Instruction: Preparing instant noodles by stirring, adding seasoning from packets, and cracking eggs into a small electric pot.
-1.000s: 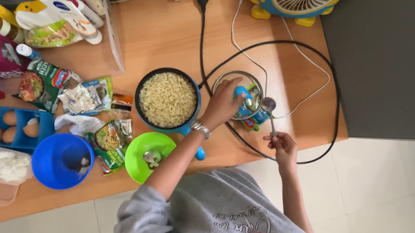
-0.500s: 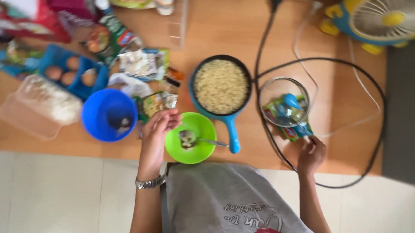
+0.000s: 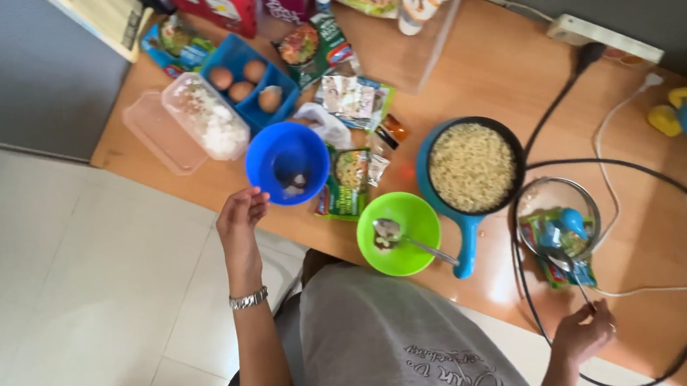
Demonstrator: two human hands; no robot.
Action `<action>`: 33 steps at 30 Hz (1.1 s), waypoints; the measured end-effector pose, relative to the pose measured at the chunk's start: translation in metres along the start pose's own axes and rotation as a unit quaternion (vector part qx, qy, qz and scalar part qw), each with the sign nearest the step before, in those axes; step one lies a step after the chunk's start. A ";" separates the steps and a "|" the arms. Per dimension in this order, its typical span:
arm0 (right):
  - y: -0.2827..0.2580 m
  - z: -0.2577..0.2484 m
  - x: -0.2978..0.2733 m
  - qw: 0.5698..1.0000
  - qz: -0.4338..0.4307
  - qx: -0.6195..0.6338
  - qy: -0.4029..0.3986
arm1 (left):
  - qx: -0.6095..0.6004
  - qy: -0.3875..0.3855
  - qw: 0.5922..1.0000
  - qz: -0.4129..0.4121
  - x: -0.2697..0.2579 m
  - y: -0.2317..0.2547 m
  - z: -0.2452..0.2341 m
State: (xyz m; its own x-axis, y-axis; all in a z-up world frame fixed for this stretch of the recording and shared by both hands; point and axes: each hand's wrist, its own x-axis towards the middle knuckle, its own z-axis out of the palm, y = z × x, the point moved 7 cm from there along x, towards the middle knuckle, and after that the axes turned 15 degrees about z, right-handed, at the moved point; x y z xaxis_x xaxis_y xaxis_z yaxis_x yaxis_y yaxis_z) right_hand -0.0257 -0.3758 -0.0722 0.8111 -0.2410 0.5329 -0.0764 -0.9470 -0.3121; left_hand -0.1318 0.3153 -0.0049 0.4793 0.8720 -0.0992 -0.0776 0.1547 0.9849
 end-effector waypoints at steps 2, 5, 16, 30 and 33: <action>0.003 0.003 -0.004 0.999 0.029 -0.029 -0.022 | 0.025 -0.028 0.999 0.025 0.020 0.016 0.000; 0.006 0.007 -0.007 0.994 0.059 -0.081 -0.044 | 0.055 -0.073 0.995 0.043 0.058 0.025 0.005; -0.011 0.002 -0.001 0.988 0.059 -0.137 -0.042 | 0.417 -0.336 0.765 0.357 0.244 -0.037 0.096; -0.035 -0.077 -0.067 0.947 0.319 -0.001 0.030 | 0.526 -0.411 0.707 0.233 0.317 -0.102 0.133; -0.045 -0.081 -0.076 0.929 0.370 0.030 0.016 | 0.547 -0.448 0.683 0.182 0.313 -0.102 0.129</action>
State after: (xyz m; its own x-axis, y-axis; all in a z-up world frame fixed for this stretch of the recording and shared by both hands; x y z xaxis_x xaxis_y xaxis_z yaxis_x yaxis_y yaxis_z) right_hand -0.1311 -0.3318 -0.0353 0.5323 -0.8275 0.1786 -0.5723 -0.5072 -0.6444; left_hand 0.1389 0.5128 -0.1178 0.9832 0.0505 -0.1752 0.1310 -0.8640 0.4862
